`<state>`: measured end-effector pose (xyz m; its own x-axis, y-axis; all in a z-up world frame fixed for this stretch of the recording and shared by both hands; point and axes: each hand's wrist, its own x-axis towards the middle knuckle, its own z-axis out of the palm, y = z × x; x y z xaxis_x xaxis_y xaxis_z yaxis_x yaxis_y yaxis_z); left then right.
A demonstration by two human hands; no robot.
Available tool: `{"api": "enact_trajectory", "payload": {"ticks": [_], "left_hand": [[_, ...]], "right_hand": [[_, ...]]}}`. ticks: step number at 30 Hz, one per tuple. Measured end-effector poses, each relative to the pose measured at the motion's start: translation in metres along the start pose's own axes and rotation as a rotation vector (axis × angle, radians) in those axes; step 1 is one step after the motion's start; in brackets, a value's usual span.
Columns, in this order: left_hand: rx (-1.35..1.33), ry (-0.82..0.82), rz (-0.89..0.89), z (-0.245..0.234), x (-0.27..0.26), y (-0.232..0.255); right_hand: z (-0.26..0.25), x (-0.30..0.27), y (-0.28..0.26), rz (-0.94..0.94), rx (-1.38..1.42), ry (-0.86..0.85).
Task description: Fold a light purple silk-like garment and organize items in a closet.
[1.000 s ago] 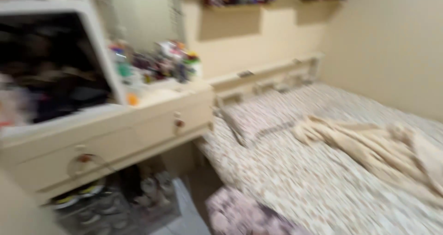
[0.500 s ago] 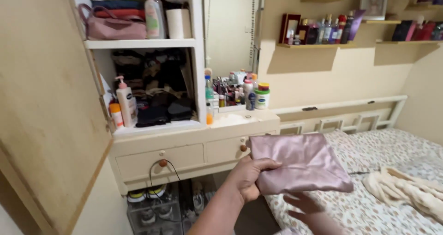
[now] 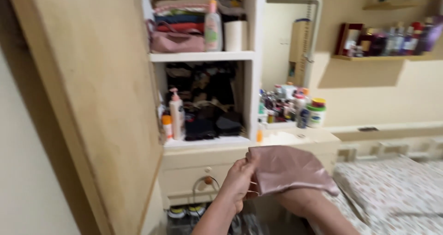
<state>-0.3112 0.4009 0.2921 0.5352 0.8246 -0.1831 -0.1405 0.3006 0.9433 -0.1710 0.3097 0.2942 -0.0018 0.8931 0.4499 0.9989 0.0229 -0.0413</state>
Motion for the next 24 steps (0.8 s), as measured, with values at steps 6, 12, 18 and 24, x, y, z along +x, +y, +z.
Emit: {"api": "enact_trajectory", "payload": {"ticks": [6,12,18,24], "left_hand": [[0.025,0.271,0.129,-0.050,0.054,0.034],[0.086,0.692,0.956,-0.059,0.101,0.141],[0.354,0.852,1.249,-0.074,0.134,0.252],[0.590,0.909,1.370,-0.101,0.211,0.343]], "right_hand": [[-0.069,0.094,-0.024,-0.047,0.028,-0.128],[-0.086,0.197,-0.007,-0.260,0.047,-0.179],[-0.136,0.275,-0.020,-0.327,0.214,-0.172],[-0.165,0.376,0.019,-0.685,0.205,-0.132]]}}
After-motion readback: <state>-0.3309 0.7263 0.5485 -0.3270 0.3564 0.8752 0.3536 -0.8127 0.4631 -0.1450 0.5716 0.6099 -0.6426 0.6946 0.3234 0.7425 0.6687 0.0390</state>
